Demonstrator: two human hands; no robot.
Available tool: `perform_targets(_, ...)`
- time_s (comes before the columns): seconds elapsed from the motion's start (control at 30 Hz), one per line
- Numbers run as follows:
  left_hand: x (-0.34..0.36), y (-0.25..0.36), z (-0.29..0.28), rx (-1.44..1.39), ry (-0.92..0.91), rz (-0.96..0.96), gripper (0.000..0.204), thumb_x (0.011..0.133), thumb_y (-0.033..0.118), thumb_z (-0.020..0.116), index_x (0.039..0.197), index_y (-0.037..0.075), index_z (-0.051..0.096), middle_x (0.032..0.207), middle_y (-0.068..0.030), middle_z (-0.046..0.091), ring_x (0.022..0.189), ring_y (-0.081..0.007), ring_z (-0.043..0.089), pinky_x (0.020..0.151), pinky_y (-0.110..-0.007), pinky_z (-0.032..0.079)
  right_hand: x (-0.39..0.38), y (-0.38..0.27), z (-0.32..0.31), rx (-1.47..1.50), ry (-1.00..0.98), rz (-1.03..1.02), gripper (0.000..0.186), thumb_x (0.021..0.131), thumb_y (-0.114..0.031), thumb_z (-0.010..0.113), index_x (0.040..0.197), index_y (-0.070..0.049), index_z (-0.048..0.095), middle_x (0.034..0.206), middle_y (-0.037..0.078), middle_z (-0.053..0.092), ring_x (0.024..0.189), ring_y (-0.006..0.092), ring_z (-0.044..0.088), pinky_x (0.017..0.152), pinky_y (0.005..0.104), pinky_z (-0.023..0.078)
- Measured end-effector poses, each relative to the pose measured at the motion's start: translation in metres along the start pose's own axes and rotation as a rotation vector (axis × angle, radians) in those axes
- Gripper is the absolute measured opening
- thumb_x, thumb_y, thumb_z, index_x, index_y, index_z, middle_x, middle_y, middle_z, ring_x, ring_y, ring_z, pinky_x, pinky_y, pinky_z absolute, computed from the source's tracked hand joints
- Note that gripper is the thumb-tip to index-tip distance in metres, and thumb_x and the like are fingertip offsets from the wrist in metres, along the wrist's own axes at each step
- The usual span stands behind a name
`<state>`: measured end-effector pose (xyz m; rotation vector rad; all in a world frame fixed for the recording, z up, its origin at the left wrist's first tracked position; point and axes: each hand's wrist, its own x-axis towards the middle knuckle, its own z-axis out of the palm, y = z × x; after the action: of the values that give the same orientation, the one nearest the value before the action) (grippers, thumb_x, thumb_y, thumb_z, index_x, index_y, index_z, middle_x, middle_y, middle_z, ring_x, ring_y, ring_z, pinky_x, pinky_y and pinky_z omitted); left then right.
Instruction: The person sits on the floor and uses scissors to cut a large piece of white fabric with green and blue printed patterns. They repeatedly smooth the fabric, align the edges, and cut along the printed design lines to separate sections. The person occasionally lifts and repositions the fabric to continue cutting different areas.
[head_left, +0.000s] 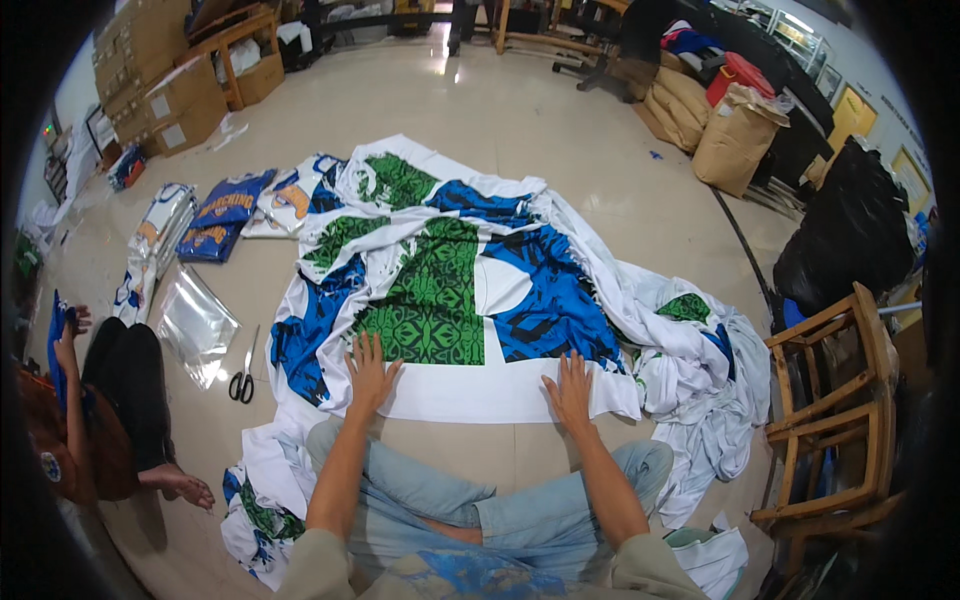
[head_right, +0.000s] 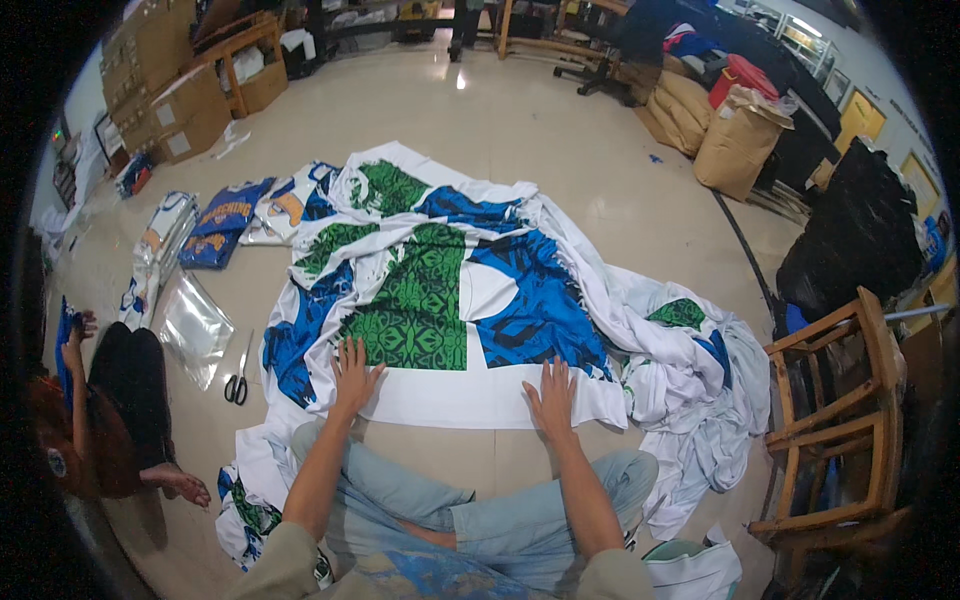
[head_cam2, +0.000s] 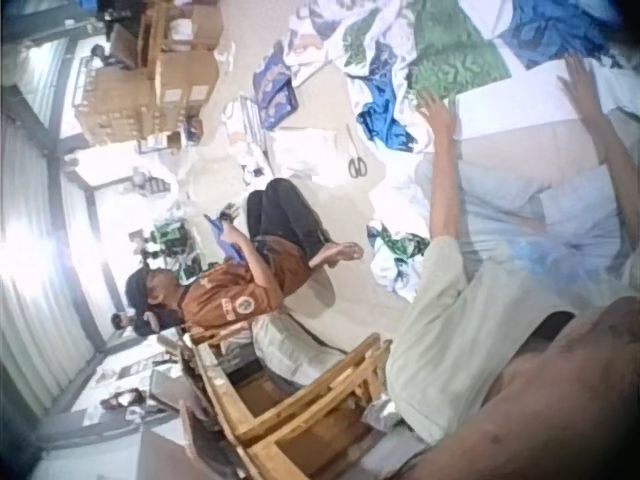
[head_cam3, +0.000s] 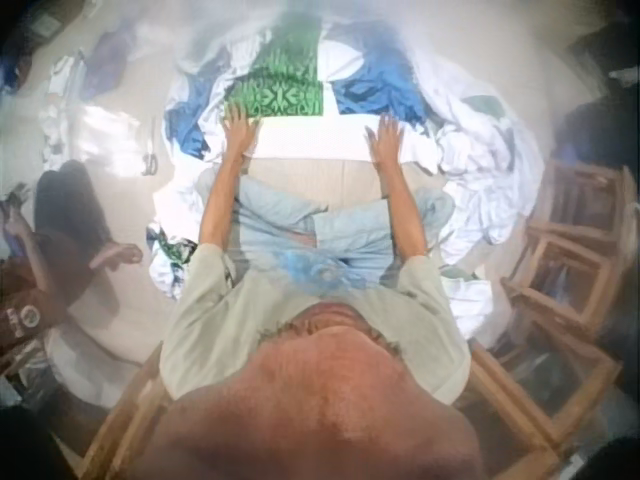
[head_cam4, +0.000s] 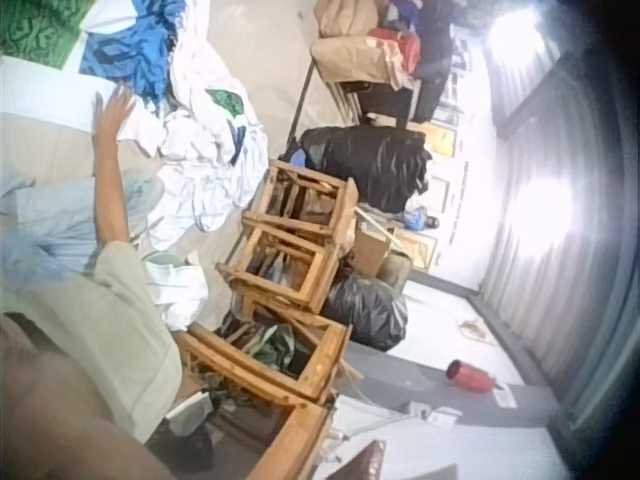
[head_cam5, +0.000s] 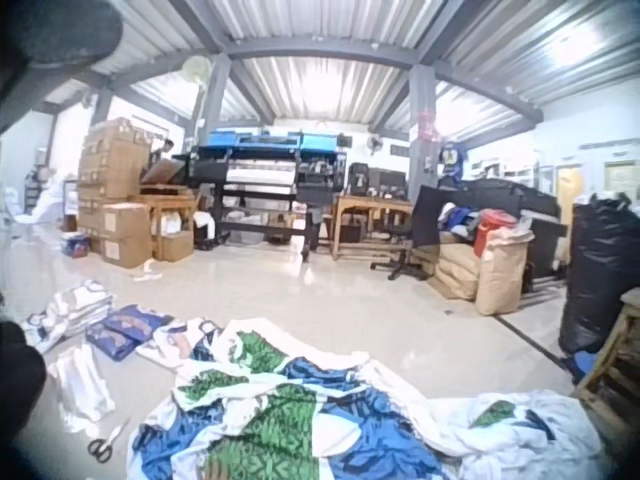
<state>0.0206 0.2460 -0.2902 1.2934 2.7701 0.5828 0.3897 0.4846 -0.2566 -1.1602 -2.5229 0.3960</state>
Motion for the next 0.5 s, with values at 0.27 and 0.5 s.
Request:
perform_targets(0.27, -0.079, 0.038, -0.017, -0.209, 0.055, 0.135, 0.063, 0.100, 0.027, 0.058, 0.154, 0.004, 0.036, 0.160, -0.0206, 0.033, 0.150, -0.0390, 0.025, 0.122, -0.055, 0.018, -0.125, -0.035, -0.136, 0.217, 0.366, 0.145, 0.040, 0.095, -0.023, 0.066, 0.127, 0.001, 0.062, 0.153, 0.022, 0.043, 0.145, 0.0427, 0.033, 0.120, 0.0536, 0.023)
perform_targets(0.5, -0.127, 0.152, -0.075, -1.378, -0.304, -0.018, 0.048, 0.108, 0.031, 0.047, 0.146, 0.000, 0.048, 0.140, -0.0166, 0.057, 0.135, -0.0278, 0.051, 0.116, -0.038, 0.035, -0.300, 0.064, -0.167, 0.054, 0.721, 0.738, 0.047, 0.095, -0.017, 0.064, 0.135, 0.006, 0.052, 0.154, 0.026, 0.038, 0.144, 0.0433, 0.034, 0.119, 0.0492, 0.026)
